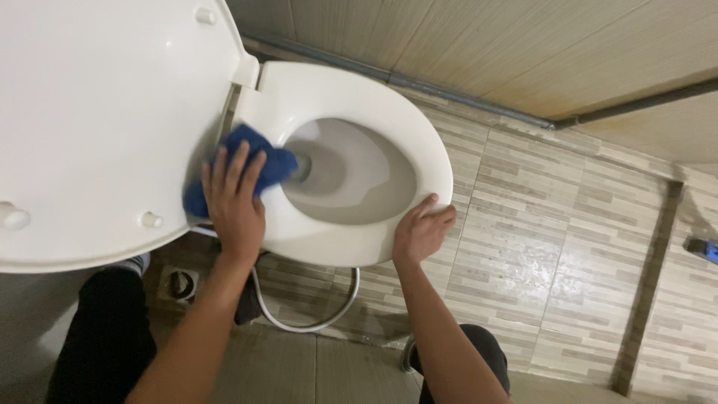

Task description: The person wipes the rim, exterior, and lid of a toilet using a blue cloth.

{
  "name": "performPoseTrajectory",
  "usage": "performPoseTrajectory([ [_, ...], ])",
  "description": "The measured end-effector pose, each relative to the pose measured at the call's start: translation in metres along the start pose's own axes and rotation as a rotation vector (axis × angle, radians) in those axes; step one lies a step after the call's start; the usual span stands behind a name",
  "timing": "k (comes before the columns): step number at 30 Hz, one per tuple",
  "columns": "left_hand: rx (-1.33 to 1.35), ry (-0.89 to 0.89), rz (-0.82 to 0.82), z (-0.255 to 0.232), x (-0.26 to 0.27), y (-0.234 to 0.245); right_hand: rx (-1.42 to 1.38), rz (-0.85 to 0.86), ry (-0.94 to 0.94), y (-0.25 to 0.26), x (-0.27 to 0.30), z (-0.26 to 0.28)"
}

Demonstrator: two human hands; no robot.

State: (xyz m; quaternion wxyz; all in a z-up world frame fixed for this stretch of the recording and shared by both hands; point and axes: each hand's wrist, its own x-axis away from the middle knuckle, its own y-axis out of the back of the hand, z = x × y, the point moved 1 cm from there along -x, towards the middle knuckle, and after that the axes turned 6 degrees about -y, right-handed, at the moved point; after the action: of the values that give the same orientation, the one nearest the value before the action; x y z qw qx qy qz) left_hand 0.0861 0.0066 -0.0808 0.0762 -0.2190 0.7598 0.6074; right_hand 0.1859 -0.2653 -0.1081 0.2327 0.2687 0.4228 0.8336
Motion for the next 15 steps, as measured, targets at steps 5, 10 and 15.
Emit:
performPoseTrajectory([
  [5, 0.046, 0.032, 0.131, 0.007, -0.033, -0.012, 0.001, 0.003, -0.020, 0.001, 0.001, 0.004],
  [10, -0.078, -0.048, 0.218, 0.015, -0.028, -0.028, -0.007, -0.016, 0.013, 0.002, 0.002, 0.003],
  [15, -0.072, -0.041, 0.209, 0.020, -0.061, -0.071, 0.007, -0.005, -0.004, 0.000, -0.001, 0.004],
])
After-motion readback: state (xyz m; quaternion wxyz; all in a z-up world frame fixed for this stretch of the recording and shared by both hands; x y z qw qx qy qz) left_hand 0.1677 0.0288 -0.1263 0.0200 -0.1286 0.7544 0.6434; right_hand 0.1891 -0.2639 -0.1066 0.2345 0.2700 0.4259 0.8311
